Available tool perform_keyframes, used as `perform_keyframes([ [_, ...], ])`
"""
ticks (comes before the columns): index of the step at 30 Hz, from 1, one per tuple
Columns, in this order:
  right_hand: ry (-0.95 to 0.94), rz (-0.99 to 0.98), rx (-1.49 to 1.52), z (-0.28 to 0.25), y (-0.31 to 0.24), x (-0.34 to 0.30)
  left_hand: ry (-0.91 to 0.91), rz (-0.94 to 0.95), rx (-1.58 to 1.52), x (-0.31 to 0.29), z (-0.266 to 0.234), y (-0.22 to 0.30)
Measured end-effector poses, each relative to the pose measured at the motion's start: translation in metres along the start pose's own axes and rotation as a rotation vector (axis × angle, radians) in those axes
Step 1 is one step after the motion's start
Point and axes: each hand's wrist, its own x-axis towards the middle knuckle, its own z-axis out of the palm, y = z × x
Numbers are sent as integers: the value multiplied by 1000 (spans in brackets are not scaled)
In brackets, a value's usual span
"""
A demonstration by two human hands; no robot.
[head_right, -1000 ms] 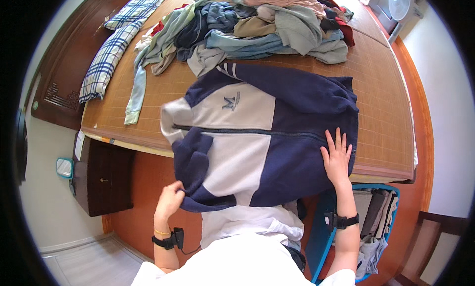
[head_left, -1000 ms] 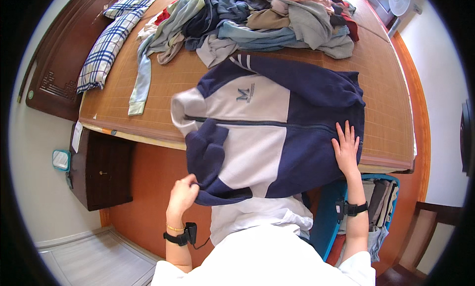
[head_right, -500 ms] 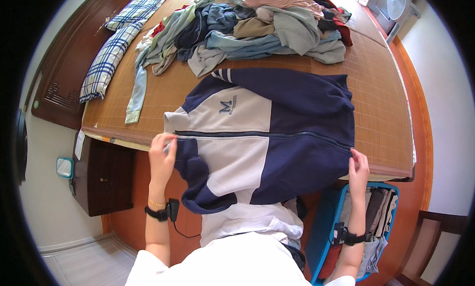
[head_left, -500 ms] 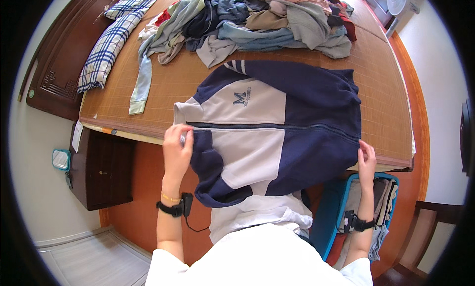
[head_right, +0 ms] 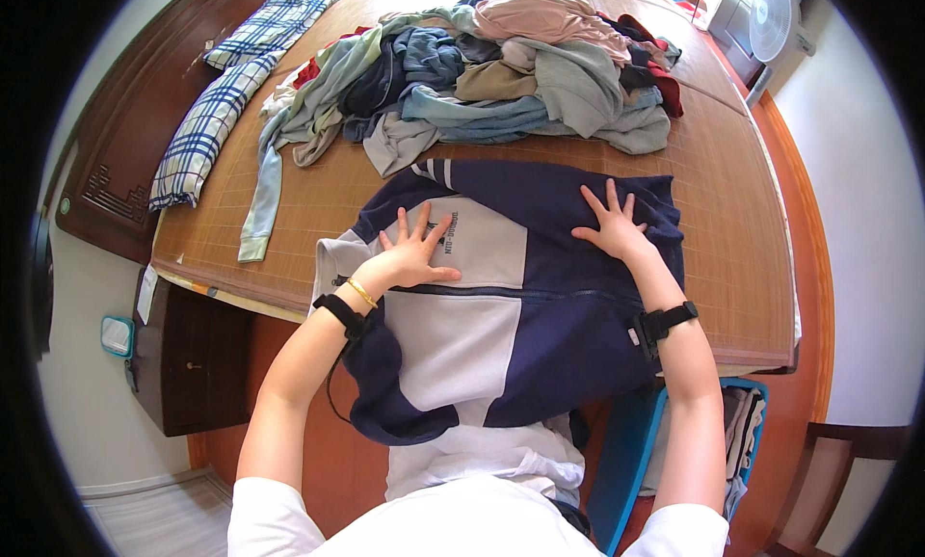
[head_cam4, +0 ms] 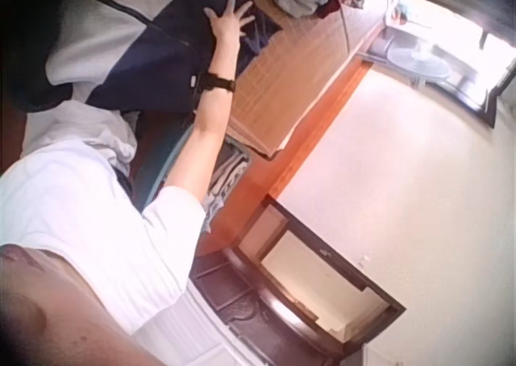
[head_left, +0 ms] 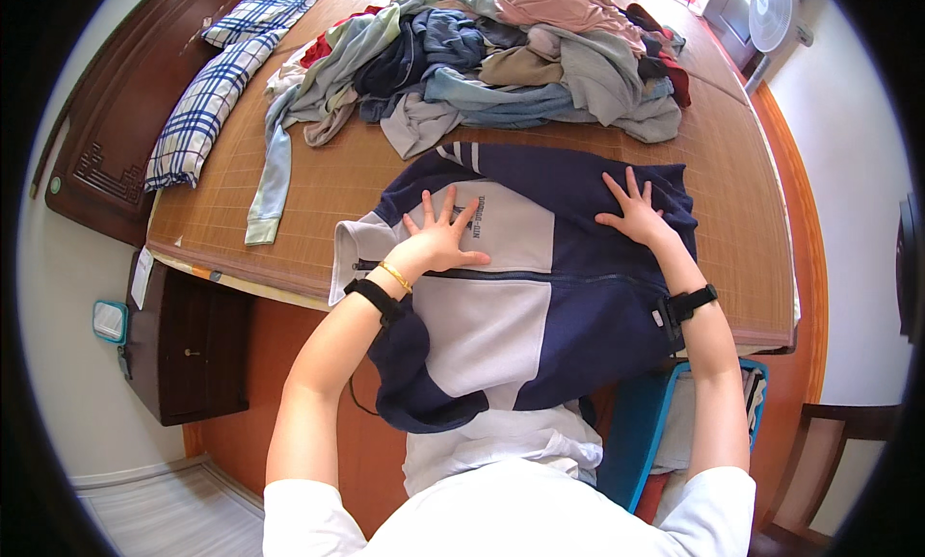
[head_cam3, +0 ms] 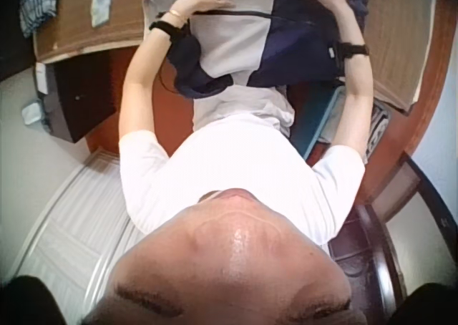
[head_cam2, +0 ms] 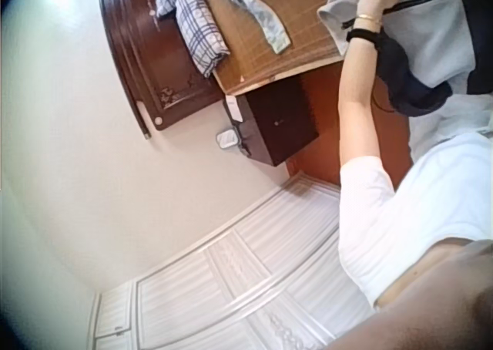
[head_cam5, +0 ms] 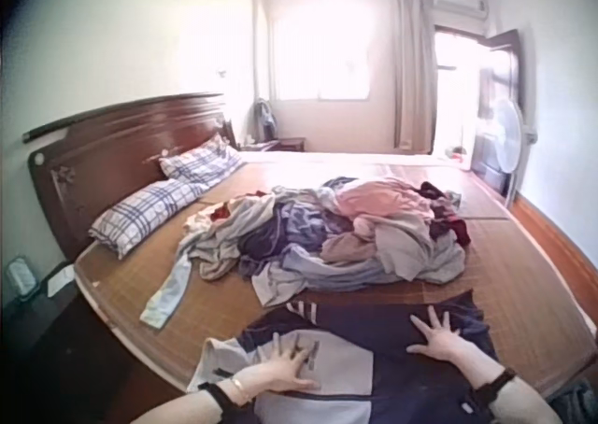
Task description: Fold laundry on a bed and place it into a storage bin.
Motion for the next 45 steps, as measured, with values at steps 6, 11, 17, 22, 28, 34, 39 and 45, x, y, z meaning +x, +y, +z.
perform_keyframes([
  [6, -47, 159, 19, 2, 22, 47, 22, -11, 22, 31, -21, -3],
  [11, 118, 23, 224, -31, 41, 31, 55, -23, 73, 32, -16, -12],
  [17, -169, -27, 168, -104, 0, 4, 71, 32, 104, 26, -17, -11],
  [22, -131, -328, 388, -175, -102, 26, 89, -15, 122, 21, -18, -13],
  [28, 798, -448, 277, -200, -112, 176, 65, 3, 39, 34, -18, 1],
  [34, 668, -615, 407, -88, -79, 99, 91, -2, 44, 32, -23, 0],
  [39, 437, -319, 454, -61, -25, 1, 148, 34, 80, 33, -25, -5],
  [45, 115, -307, 854, -41, -36, -122, 157, 290, -38, -34, -29, 8],
])
